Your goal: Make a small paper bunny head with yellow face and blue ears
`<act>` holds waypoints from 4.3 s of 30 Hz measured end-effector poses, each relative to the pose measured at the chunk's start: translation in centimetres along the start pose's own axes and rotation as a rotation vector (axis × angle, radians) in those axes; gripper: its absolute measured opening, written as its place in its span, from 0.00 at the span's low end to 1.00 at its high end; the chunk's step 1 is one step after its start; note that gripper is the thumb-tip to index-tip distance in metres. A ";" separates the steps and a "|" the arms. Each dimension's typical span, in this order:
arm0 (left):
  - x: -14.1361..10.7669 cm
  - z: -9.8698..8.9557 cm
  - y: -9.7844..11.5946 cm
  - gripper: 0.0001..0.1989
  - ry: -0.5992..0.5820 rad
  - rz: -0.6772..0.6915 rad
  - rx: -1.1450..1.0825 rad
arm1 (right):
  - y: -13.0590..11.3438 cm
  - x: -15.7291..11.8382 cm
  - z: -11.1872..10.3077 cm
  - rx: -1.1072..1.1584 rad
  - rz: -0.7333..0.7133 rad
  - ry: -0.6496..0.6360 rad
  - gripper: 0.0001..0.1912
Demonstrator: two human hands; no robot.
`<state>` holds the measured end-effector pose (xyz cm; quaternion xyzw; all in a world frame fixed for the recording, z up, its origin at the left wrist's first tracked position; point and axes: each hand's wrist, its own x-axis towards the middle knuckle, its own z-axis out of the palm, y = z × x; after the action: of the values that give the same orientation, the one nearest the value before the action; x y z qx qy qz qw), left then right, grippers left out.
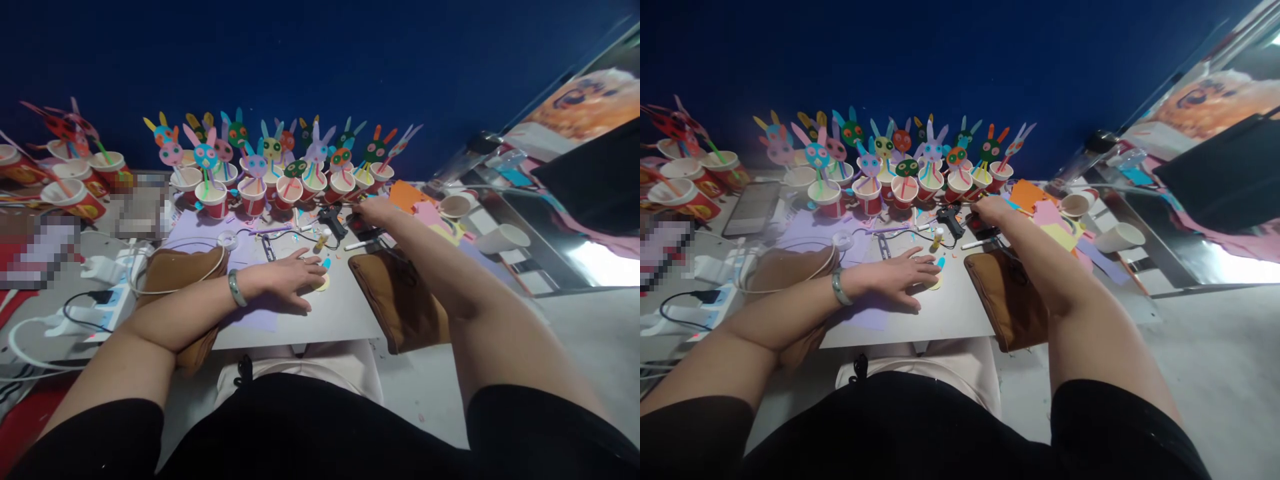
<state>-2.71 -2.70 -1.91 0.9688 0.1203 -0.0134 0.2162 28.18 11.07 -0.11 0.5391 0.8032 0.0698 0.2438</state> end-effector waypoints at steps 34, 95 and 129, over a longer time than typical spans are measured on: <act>0.0 -0.4 4.5 0.12 0.192 -0.182 0.493 | -8.3 -20.5 3.7 0.526 0.036 1.219 0.04; -1.5 5.4 6.7 0.49 0.158 -0.174 0.399 | -19.6 -15.5 4.5 1.097 -0.009 0.814 0.05; -2.9 5.9 6.1 0.61 0.099 -0.120 0.324 | -20.0 -15.3 4.8 1.108 -0.087 0.784 0.06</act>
<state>-3.92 -11.17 -4.54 0.9815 0.1848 0.0023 0.0499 18.42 -11.57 -6.97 0.4866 0.7703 -0.1715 -0.3748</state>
